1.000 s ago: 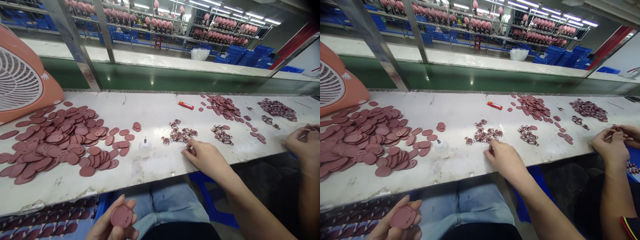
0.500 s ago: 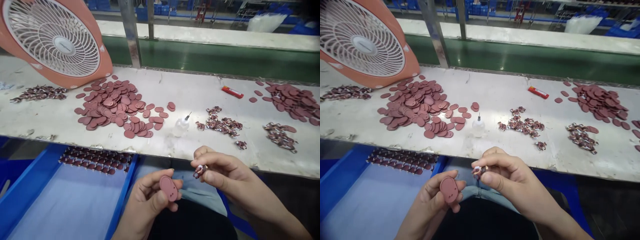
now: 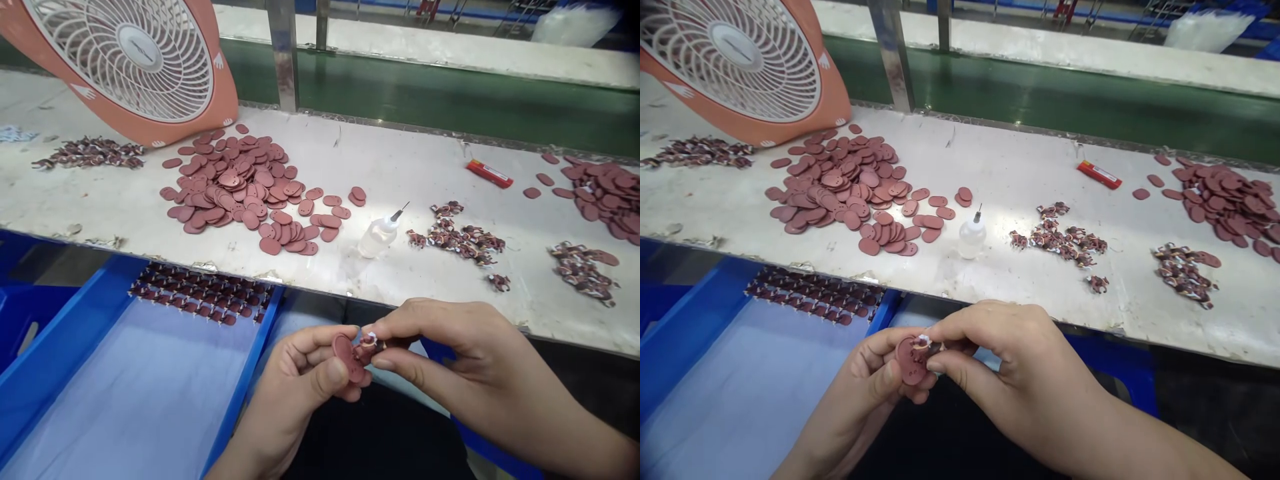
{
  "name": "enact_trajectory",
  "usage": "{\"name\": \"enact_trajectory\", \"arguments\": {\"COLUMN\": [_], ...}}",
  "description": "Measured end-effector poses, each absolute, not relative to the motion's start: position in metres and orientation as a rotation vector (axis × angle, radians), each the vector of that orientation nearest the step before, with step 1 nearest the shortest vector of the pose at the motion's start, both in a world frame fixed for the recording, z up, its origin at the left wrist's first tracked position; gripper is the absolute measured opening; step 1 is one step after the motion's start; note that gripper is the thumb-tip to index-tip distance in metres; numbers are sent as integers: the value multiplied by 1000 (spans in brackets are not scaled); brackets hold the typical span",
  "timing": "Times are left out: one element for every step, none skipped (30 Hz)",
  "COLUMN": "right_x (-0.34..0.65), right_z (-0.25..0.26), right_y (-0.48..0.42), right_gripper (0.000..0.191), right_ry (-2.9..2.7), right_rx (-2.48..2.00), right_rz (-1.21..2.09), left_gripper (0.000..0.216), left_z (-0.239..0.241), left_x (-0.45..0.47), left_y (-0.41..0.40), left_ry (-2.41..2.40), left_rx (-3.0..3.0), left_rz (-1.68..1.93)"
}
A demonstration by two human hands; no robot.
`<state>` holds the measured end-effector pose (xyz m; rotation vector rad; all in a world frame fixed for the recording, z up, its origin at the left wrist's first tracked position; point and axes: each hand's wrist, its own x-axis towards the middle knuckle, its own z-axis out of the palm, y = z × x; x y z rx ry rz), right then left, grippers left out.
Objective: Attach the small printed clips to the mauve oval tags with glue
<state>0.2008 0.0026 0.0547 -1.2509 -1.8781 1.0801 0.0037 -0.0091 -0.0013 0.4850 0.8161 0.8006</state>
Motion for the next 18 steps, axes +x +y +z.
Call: {"name": "enact_trajectory", "arguments": {"right_x": [201,202,202,203,203,203,203,203,203,203,204,204,204,204,204,204,204,204], "right_z": [55,54,54,54,53,52,52,51,51,51,51,51,52,52,53,53,54,54], "right_y": [3,3,4,4,4,4,4,4,4,4,4,5,5,5,6,7,7,8], "right_gripper": [19,19,19,18,17,15,15,16,16,17,17,17,16,15,14,14,14,16], "right_ry": [-1898,-1919,-1939,-1955,-1969,-1981,-1991,-1999,-2007,-2016,-2024,-2033,-2042,-2050,-2056,-2061,-2067,-2074], "right_rx": [-1246,-1239,-1230,-1222,-1214,-1210,-1206,-1200,-1193,-1185,-1178,-1173,-1170,-1169,-1165,-1158,-1148,-1141], "right_rz": [1084,1088,1091,1088,1081,1072,1068,1066,1070,1078,1085,1089,1092,1099,1106,1110,1110,1110], "left_gripper": [26,26,25,25,24,24,24,24,25,26,26,27,27,27,27,27,27,28], "left_z": [-2,-2,-3,-3,-3,-3,-3,-3,-3,-2,-2,-2,-2,-2,-2,-2,-2,-3], "left_x": [4,4,4,4,4,4,4,4,4,4,4,4,4,4,4,4,4,4], "left_y": [-9,-9,-9,-9,-9,-8,-8,-8,-8,-8,-8,-8,-8,-9,-9,-9,-9,-9], "left_ry": [816,814,807,798,788,779,776,775,772,770,769,766,763,762,759,754,747,744], "left_rx": [490,489,486,483,481,481,479,478,476,471,464,458,451,443,436,429,421,414], "left_rz": [795,790,784,780,774,769,766,765,762,759,756,755,752,751,746,742,739,735]}}
